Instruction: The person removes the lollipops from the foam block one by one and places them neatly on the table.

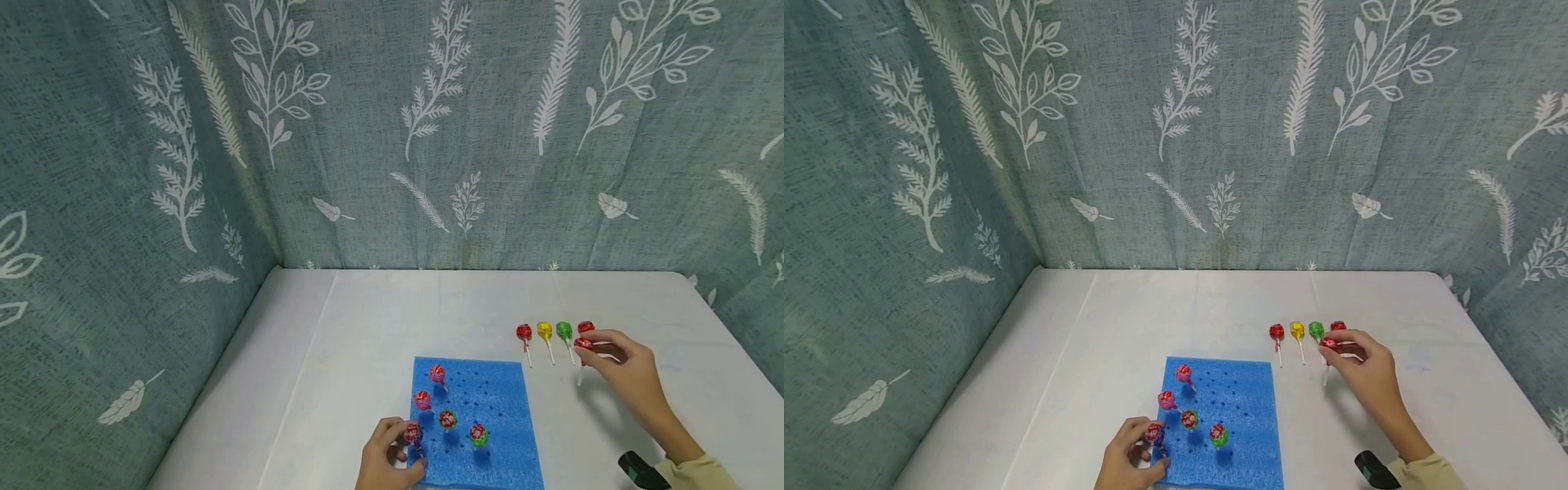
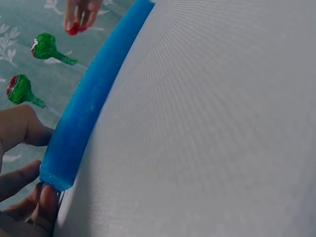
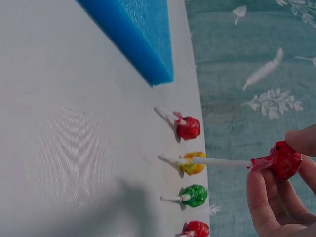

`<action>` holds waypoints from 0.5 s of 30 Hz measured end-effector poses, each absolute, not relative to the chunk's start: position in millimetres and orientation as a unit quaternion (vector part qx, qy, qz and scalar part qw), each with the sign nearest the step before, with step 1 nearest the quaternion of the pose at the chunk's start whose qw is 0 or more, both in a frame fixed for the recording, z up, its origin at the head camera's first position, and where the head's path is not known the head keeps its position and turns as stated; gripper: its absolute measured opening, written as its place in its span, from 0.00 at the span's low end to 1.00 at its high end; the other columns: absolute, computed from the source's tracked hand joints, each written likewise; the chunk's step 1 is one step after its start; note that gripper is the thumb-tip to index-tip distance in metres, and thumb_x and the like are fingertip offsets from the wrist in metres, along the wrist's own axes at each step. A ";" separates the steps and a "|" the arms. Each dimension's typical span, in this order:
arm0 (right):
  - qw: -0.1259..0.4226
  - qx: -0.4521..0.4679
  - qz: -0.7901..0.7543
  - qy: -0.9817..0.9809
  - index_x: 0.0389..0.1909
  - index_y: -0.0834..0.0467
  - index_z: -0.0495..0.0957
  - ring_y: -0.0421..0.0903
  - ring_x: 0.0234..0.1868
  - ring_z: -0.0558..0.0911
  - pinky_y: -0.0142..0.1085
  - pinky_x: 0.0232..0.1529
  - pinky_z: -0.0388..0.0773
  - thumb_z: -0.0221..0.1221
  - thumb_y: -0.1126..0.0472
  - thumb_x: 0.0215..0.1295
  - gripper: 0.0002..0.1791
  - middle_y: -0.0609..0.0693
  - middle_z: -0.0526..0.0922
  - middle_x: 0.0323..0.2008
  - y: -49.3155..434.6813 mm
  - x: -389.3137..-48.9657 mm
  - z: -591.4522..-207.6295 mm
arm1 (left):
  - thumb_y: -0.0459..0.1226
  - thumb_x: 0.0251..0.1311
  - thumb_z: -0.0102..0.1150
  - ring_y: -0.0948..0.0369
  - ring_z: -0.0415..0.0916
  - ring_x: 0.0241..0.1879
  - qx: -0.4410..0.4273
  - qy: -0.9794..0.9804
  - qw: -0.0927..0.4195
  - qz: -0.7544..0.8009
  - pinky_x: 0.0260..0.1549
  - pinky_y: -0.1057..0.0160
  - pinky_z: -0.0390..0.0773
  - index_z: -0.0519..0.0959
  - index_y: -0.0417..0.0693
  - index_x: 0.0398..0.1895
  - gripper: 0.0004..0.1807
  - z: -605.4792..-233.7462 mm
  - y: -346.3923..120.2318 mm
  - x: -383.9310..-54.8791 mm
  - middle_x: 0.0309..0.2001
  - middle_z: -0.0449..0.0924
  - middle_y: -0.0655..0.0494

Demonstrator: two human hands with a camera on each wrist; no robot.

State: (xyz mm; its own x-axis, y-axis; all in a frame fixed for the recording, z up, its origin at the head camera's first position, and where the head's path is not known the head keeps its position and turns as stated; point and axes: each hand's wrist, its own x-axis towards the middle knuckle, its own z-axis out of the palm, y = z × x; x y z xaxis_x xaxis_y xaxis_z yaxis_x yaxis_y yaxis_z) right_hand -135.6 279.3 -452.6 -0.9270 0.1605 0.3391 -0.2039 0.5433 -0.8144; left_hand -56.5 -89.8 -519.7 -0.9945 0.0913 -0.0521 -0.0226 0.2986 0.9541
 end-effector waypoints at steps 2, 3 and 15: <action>0.193 0.013 0.481 -0.855 0.44 0.66 0.78 0.27 0.35 0.77 0.19 0.34 0.73 0.66 0.63 0.57 0.16 0.38 0.78 0.38 282.0 -137.1 -454.0 | 0.30 0.40 0.68 0.65 0.68 0.33 0.024 0.806 0.047 0.590 0.29 0.69 0.75 0.79 0.40 0.50 0.27 -519.9 -90.2 -56.6 0.44 0.68 0.53; 0.193 0.012 0.481 -0.855 0.44 0.66 0.79 0.27 0.35 0.77 0.19 0.34 0.73 0.66 0.63 0.57 0.16 0.38 0.78 0.38 283.3 -137.5 -454.4 | 0.30 0.40 0.68 0.65 0.68 0.33 0.026 0.807 0.047 0.589 0.29 0.69 0.75 0.79 0.40 0.50 0.27 -520.1 -90.4 -56.6 0.44 0.68 0.53; 0.185 -0.013 0.457 -0.870 0.46 0.65 0.78 0.25 0.34 0.75 0.21 0.30 0.73 0.65 0.58 0.59 0.18 0.39 0.78 0.38 298.2 -144.4 -455.8 | 0.30 0.39 0.68 0.66 0.68 0.32 0.029 0.810 0.045 0.584 0.28 0.69 0.74 0.79 0.40 0.50 0.27 -521.2 -90.8 -56.7 0.43 0.68 0.53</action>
State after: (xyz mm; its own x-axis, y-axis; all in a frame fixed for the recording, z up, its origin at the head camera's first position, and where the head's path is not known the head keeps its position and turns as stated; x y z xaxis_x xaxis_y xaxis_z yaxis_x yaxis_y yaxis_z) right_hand -144.4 298.2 -455.8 -0.9312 0.1926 0.3095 -0.1458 0.5813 -0.8005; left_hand -56.7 -90.8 -521.2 -0.9942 0.0999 -0.0394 -0.0059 0.3161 0.9487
